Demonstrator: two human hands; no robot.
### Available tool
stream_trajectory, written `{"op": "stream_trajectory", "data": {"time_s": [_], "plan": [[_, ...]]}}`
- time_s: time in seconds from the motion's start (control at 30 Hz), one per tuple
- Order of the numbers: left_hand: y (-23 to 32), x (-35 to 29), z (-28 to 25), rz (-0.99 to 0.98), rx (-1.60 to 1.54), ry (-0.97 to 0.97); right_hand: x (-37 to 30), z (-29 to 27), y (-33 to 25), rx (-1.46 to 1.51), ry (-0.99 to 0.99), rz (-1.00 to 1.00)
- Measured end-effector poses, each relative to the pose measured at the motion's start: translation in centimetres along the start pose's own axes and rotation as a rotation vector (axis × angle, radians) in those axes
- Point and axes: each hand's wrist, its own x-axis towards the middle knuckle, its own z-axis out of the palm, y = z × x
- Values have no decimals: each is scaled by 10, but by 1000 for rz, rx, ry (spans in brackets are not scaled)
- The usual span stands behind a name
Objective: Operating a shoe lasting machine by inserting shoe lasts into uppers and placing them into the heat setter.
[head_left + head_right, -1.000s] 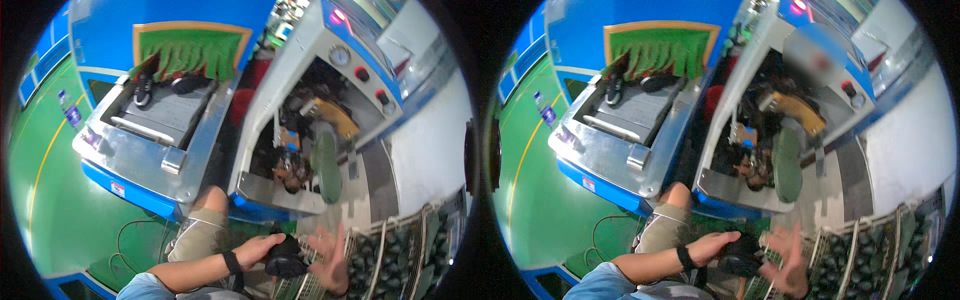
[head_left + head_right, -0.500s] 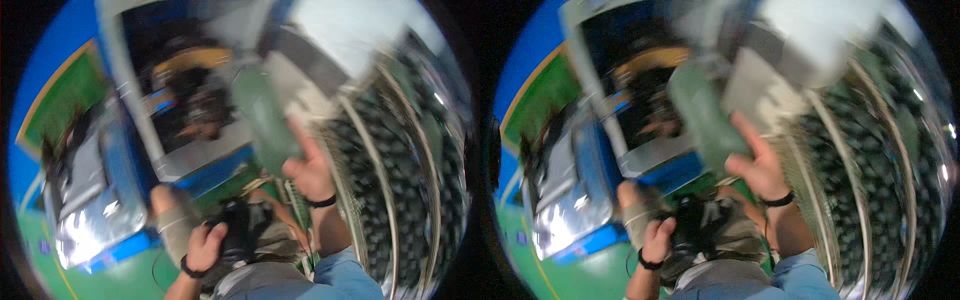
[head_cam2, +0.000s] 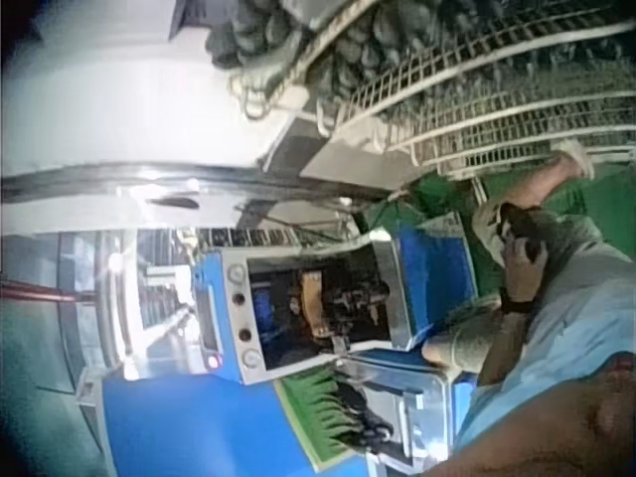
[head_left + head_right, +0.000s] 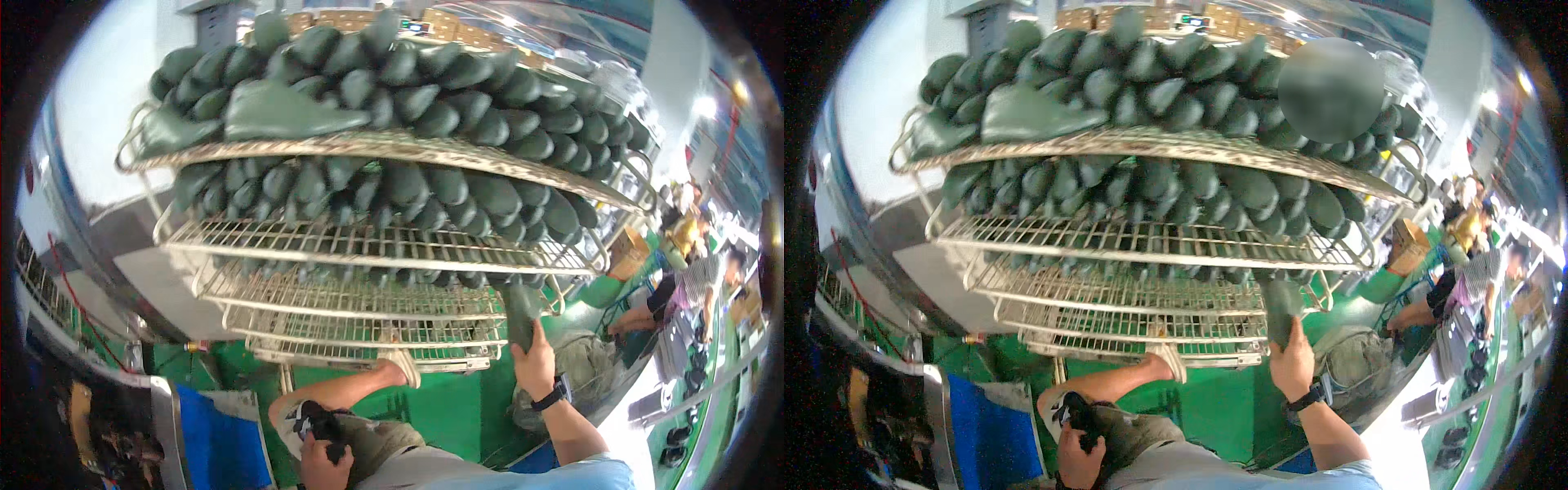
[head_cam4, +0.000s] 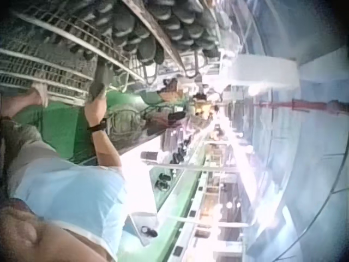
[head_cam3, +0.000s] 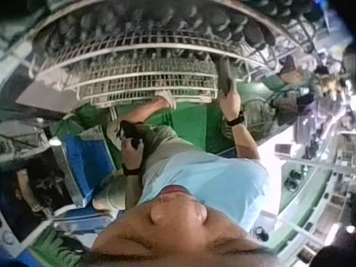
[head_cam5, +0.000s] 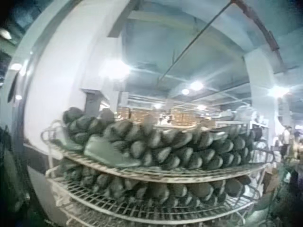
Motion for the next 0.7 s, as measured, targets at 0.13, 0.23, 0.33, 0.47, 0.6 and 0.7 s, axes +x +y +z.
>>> {"op": "stream_trajectory", "data": {"time_s": [0.13, 0.23, 0.33, 0.47, 0.6, 0.7], "plan": [[-43, 12, 46, 42, 153, 2, 49, 15, 61, -11, 196, 99], [-54, 15, 44, -5, 217, 34, 106, 26, 83, 211, 370, -11], [-59, 16, 47, -48, 211, 54, 158, 36, 84, 356, 301, 133], [-67, 12, 43, -101, 150, 108, 225, 90, 144, 312, 393, -316], [-79, -16, 14, -189, 70, 255, 248, 124, 167, 388, 326, -176], [-99, -81, -39, -318, -56, 507, 275, 142, 231, 757, 217, -178]]}}
